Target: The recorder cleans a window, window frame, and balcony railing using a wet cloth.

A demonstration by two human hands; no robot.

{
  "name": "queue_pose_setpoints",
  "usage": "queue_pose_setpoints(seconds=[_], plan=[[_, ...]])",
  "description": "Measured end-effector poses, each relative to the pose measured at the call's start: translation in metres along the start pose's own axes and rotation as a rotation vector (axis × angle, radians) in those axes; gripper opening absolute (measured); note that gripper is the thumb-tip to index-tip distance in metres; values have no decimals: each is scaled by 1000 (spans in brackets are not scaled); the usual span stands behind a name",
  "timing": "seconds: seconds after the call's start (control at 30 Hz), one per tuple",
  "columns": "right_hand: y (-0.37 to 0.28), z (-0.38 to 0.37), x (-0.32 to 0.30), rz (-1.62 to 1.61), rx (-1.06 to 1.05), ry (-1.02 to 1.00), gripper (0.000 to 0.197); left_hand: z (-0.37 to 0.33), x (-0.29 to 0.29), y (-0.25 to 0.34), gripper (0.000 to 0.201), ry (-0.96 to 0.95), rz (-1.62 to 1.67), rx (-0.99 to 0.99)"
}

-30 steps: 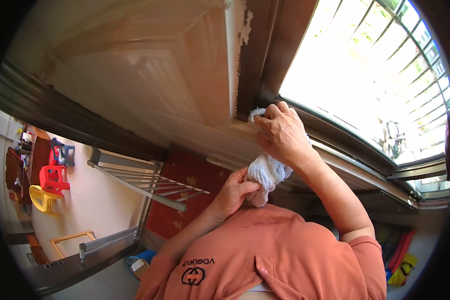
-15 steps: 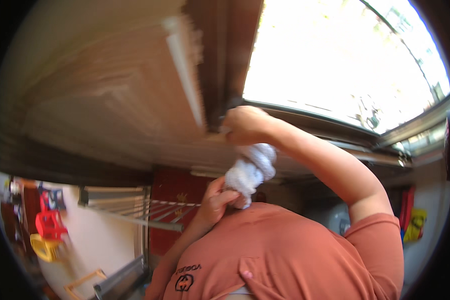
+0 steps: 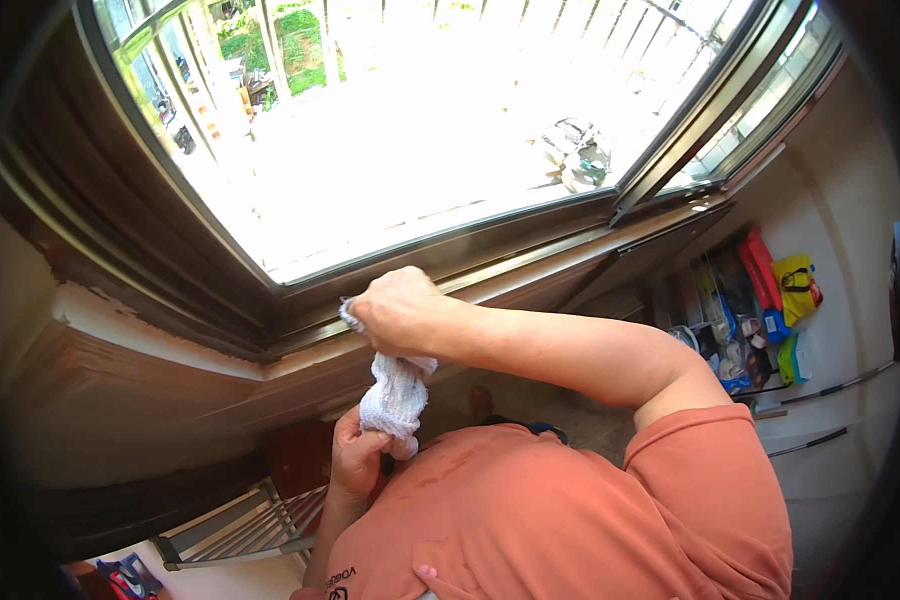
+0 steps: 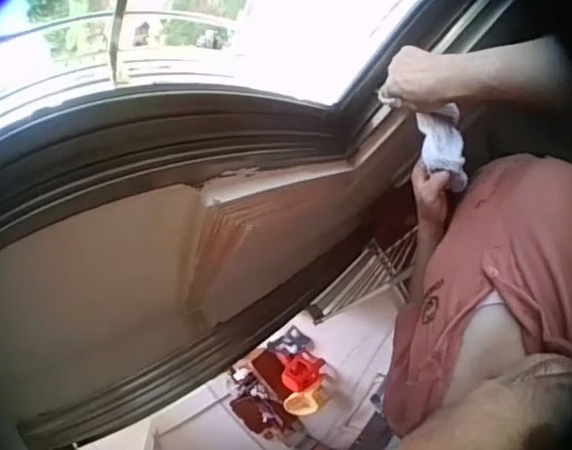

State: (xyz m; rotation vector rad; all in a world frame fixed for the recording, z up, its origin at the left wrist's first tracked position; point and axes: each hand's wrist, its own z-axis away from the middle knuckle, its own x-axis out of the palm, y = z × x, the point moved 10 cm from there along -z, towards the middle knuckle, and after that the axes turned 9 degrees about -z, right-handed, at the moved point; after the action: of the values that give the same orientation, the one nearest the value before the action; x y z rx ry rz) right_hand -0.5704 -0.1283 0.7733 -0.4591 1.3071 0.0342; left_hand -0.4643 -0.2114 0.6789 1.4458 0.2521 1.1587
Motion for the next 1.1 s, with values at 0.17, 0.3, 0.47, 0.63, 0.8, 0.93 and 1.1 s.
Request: queue_pose_setpoints(seconds=[0.17,0.3,0.47,0.63,0.8,0.93,1.1], plan=[[98,67,-14,16,181,45,20,-40,59,-22,39,-177,-67,-111],[175,128,-32,0,330,136,30,-77,127,-35,53,-271,-132,-167],[239,182,-47,-14,394,218,34,-123,205,-53,54,-403,-246,-208],[284,218,-59,2,438,304,31,-150,256,-62,44,-472,-260,-156],[294,264,-101,-376,440,491,21,-136,256,-37,38,-563,-232,35],[289,284,-72,-1546,124,617,42,-124,259,-6,36,-561,-119,112],[240,253,-5,-1702,49,313,104,-130,302,38,27,-403,-966,569]])
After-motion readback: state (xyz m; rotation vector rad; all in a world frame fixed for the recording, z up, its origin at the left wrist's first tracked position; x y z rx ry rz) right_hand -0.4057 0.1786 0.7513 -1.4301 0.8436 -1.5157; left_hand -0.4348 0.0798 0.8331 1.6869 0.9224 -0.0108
